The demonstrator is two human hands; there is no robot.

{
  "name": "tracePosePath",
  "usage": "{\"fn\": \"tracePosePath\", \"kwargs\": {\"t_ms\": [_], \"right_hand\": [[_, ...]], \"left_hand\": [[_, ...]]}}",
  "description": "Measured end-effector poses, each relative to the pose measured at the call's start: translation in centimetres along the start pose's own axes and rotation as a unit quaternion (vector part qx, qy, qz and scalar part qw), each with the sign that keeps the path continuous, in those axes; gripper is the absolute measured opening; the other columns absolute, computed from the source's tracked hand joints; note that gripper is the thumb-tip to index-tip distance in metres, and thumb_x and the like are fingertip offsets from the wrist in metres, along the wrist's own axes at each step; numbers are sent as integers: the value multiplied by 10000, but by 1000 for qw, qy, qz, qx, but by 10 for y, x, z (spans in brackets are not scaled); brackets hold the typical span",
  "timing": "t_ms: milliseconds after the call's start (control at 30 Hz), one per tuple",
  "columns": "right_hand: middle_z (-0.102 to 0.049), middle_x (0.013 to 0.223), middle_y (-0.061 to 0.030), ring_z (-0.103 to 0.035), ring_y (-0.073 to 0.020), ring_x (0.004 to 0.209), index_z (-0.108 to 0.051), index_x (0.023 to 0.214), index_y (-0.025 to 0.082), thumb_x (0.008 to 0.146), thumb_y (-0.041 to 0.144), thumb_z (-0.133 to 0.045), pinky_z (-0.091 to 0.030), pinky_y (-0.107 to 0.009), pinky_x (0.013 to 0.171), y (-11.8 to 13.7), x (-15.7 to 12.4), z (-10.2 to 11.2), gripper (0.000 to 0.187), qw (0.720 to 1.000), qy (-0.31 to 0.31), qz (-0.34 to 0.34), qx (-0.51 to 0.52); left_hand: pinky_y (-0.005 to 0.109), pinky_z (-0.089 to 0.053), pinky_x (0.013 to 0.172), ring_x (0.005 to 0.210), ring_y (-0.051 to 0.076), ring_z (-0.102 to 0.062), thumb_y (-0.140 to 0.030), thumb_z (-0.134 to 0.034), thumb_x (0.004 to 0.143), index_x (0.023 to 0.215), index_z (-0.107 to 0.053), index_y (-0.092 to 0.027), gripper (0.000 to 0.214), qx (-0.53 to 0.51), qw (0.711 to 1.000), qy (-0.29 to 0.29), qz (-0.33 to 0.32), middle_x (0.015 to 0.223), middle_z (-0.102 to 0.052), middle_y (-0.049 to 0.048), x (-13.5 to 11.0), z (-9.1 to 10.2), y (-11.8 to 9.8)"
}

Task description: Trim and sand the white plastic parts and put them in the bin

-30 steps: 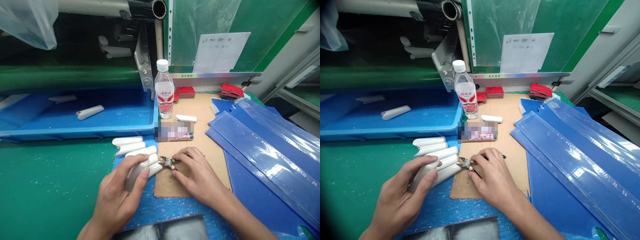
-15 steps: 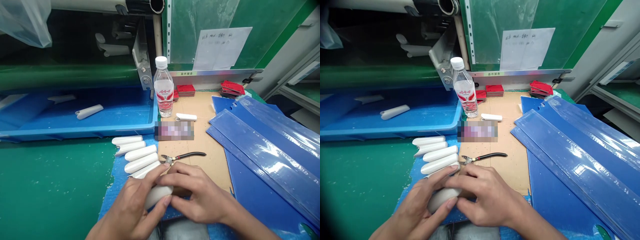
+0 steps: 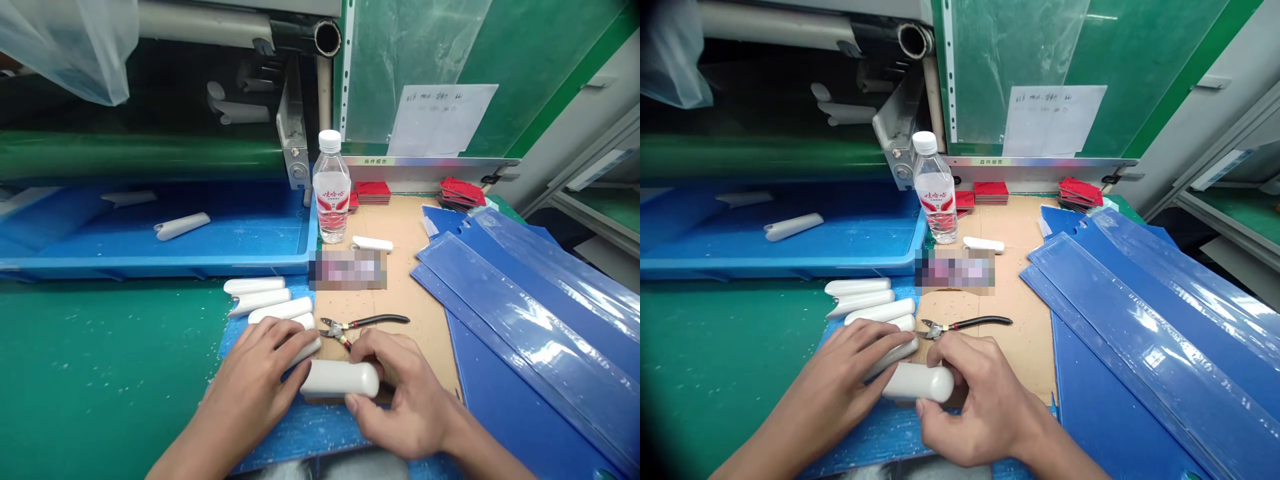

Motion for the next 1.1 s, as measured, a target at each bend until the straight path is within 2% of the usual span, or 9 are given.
{"fn": "tracePosePath", "kwargs": {"t_ms": [167, 300, 567, 800, 900, 1100], "right_hand": [[-469, 695, 53, -375, -110, 559, -484, 817, 221, 663, 140, -621, -271, -246, 508, -4, 0, -4, 221, 1000, 5, -18, 0], [-487, 715, 44, -383, -115, 572, -485, 816, 222, 674, 147, -620, -279, -244, 509, -5, -1, -4, 210, 1000, -1, -27, -13], [-528, 738, 31, -427, -122, 587, -473, 806, 220, 681, 144, -594, -310, -244, 518, -5, 2, -5, 190, 1000, -1, -30, -6], [-522, 727, 30, -414, -126, 580, -487, 819, 221, 671, 157, -610, -285, -248, 510, -5, 0, -5, 203, 999, 6, -37, -11], [-503, 711, 38, -393, -119, 566, -483, 818, 221, 670, 149, -610, -275, -248, 507, -5, -1, -5, 208, 999, 8, -36, -11], [-471, 680, 54, -376, -112, 552, -478, 813, 222, 669, 145, -612, -263, -246, 504, -4, 0, -5, 211, 999, 10, -31, -8]], "left_hand": [[449, -443, 857, 1040, 282, -550, -189, -592, 934, 1342, -557, -265, 417, 24, 999, 38, 16, 1159, -650, 58, 1, -9, 1], [438, -432, 821, 998, 276, -546, -182, -571, 934, 1318, -583, -255, 391, 38, 998, 56, 15, 1109, -642, 57, 0, -8, -1], [423, -442, 835, 995, 257, -552, -182, -459, 994, 1418, -525, -313, 449, 41, 998, 56, -1, 1097, -602, 61, -1, -9, -5], [424, -468, 888, 1067, 261, -546, -261, -452, 1023, 1426, -458, -299, 404, -36, 999, 17, 31, 1208, -528, 81, -1, -4, -2], [377, -461, 933, 1114, 233, -545, -264, -474, 1023, 1362, -471, -289, 340, -75, 996, -3, 50, 1240, -515, 65, 0, 3, -3], [289, -454, 914, 1060, 186, -552, -217, -533, 994, 1245, -496, -246, 255, -107, 989, -80, 57, 1183, -542, 42, 0, 20, -6]]}}
Point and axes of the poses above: each hand's wrist, its own x-axis towards the middle knuckle, its own z-axis out of the back of the hand, y = z × x, the point moved 7 cm from there along x, towards the middle knuckle
